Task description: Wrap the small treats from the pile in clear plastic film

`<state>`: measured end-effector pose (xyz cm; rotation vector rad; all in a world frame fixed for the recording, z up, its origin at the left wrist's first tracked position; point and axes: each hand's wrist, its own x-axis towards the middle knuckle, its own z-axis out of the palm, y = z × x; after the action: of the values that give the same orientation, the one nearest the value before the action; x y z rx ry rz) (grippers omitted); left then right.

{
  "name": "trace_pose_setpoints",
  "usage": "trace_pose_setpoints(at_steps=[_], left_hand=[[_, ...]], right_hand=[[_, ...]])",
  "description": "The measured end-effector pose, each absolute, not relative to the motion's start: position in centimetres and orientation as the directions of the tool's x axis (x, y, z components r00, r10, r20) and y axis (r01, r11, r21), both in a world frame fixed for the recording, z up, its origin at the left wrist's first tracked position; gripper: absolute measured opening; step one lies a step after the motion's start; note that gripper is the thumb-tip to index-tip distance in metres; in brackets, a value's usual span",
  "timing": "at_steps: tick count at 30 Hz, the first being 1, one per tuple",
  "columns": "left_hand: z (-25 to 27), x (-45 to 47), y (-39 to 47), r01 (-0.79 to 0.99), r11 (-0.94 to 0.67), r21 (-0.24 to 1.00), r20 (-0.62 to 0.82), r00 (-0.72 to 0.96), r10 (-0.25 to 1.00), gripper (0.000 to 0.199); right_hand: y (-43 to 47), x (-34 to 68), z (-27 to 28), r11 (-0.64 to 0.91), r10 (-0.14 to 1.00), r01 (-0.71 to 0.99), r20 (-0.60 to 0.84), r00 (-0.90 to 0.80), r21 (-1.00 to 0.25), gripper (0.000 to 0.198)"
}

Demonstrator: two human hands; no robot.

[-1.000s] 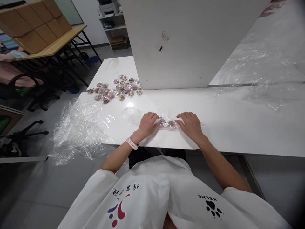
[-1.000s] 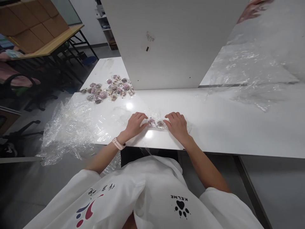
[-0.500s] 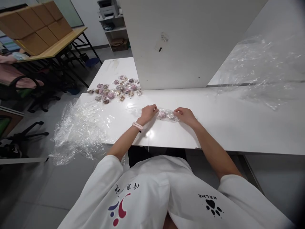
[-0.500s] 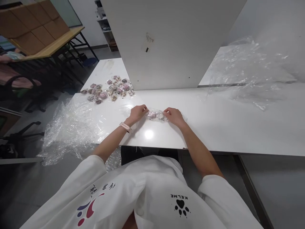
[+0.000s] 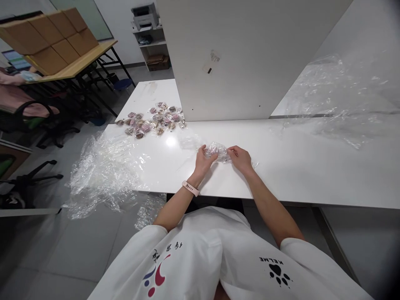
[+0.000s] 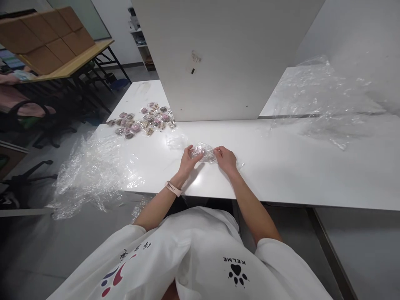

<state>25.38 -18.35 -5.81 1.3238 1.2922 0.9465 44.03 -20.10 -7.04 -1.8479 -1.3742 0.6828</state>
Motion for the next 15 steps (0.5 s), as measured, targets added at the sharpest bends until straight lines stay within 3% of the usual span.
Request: trace_pose_setpoints(at_steps=[4,8,12,15], left_hand=[[-4.3,26.0,-18.5,-0.228,0.248,0.942,-0.206,0.194,0.959,0.063],[-2.8,25.6,-19.2,-0.353,0.292,0.889,-0.187,0.302,0.935,0.039],[-2.2,25.4,-19.8,-0.345,0.242,0.907,-0.134,0.309,0.942,0.049],[-2.2,25.7,-20.1,-0.334,0.231,0.914,-0.115,0.332,0.936,0.055]], right_hand=[[-21.1,42.6,-7.0,-0.102,0.944,0.235,-0.02,0.328,-0.967,0.041],[-22.1,40.9,-6.1,-0.063,0.933,0.004,-0.057,0.354,-0.998,0.044],[-22.5,40.0,-5.3,-0.013,0.937,-0.019,-0.019,0.349,-1.0,0.043],[-22.8,40.1,-4.4,-0.002,0.941,0.104,0.033,0.337,-0.995,0.042]])
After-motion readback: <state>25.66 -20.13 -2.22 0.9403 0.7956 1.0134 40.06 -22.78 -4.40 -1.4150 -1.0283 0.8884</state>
